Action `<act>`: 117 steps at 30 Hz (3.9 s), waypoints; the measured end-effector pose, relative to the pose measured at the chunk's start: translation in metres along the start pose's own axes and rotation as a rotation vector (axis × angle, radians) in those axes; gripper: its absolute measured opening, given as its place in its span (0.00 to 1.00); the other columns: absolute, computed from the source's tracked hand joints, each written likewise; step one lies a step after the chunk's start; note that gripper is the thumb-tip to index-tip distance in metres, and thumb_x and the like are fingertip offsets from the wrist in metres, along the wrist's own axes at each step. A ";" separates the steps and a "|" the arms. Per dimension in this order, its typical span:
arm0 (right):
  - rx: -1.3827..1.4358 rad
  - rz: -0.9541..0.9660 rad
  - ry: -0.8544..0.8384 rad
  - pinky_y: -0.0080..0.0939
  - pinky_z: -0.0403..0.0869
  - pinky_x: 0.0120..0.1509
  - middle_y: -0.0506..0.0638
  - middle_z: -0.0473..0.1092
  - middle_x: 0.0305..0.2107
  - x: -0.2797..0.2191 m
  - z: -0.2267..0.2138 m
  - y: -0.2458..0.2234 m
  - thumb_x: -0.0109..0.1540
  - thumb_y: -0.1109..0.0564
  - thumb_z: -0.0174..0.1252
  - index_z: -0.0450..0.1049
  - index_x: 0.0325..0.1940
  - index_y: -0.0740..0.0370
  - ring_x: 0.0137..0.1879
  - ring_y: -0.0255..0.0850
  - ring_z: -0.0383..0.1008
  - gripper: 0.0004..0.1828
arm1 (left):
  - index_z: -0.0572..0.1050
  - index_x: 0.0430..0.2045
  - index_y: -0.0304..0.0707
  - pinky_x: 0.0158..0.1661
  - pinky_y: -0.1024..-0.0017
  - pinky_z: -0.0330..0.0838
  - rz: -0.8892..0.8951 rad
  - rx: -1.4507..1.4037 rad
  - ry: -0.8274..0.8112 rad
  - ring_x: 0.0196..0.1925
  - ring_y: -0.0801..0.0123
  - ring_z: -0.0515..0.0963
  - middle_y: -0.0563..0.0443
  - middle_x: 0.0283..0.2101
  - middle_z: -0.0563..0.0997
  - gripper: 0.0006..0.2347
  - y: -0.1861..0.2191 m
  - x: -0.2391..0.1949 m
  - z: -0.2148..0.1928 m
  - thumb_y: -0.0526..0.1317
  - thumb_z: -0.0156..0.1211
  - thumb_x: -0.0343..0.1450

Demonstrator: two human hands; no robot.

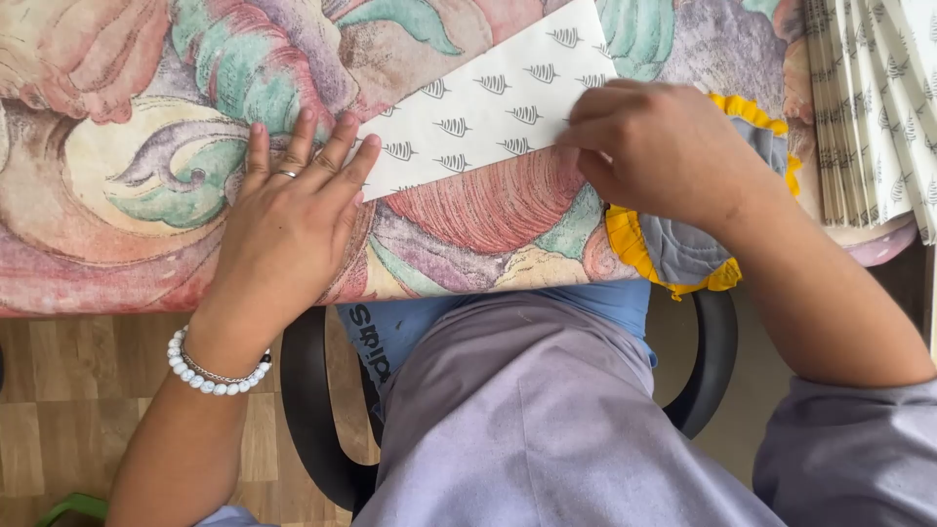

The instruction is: Folding printed paper sheets into triangular pockets or wrappers for food packaging.

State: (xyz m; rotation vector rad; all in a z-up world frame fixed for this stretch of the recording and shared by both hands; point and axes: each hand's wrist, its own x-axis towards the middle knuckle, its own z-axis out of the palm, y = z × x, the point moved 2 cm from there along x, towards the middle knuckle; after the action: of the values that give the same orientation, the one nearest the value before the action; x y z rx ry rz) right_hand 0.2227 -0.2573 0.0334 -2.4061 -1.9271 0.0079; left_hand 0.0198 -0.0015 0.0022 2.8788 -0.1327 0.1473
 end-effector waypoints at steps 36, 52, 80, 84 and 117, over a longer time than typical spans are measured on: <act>-0.499 0.145 0.476 0.43 0.75 0.53 0.48 0.79 0.41 -0.096 -0.140 0.017 0.71 0.40 0.59 0.76 0.52 0.57 0.49 0.46 0.82 0.19 | 0.85 0.36 0.45 0.15 0.80 0.69 0.447 -0.429 0.073 0.13 0.78 0.79 0.59 0.19 0.85 0.05 0.110 0.187 -0.082 0.36 0.70 0.69; -0.317 0.756 0.330 0.46 0.69 0.47 0.49 0.70 0.31 -0.265 -0.075 0.128 0.76 0.69 0.66 0.81 0.42 0.59 0.40 0.49 0.71 0.10 | 0.88 0.34 0.47 0.06 0.85 0.51 -0.097 -0.579 -0.204 0.04 0.83 0.57 0.56 0.37 0.91 0.11 0.014 0.228 -0.055 0.33 0.55 0.75; 0.702 0.269 0.498 0.37 0.79 0.49 0.50 0.79 0.38 0.138 0.016 0.154 0.58 0.57 0.76 0.85 0.34 0.58 0.43 0.39 0.79 0.06 | 0.69 0.48 0.30 0.52 0.67 0.76 -0.010 -0.134 0.648 0.52 0.55 0.77 0.41 0.50 0.76 0.27 -0.064 0.254 0.008 0.41 0.82 0.64; 0.770 0.441 0.552 0.30 0.63 0.31 0.41 0.73 0.28 0.135 0.022 0.158 0.67 0.57 0.67 0.79 0.37 0.55 0.29 0.29 0.62 0.05 | 0.66 0.48 0.31 0.33 0.75 0.75 -0.027 -0.159 0.585 0.38 0.66 0.75 0.45 0.41 0.74 0.29 -0.073 0.252 0.012 0.45 0.83 0.64; 0.872 0.336 0.715 0.31 0.64 0.39 0.42 0.67 0.30 0.138 0.030 0.148 0.73 0.58 0.59 0.71 0.41 0.59 0.35 0.30 0.62 0.07 | 0.86 0.31 0.40 0.39 0.65 0.73 0.135 -0.098 0.624 0.41 0.62 0.77 0.53 0.35 0.85 0.05 -0.073 0.248 0.012 0.30 0.76 0.66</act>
State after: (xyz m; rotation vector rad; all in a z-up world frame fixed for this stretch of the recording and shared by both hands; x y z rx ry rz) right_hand 0.3957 -0.1539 0.0010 -1.7396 -0.9089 0.0016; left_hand 0.2743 0.0468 0.0005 2.5831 -0.2037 1.0108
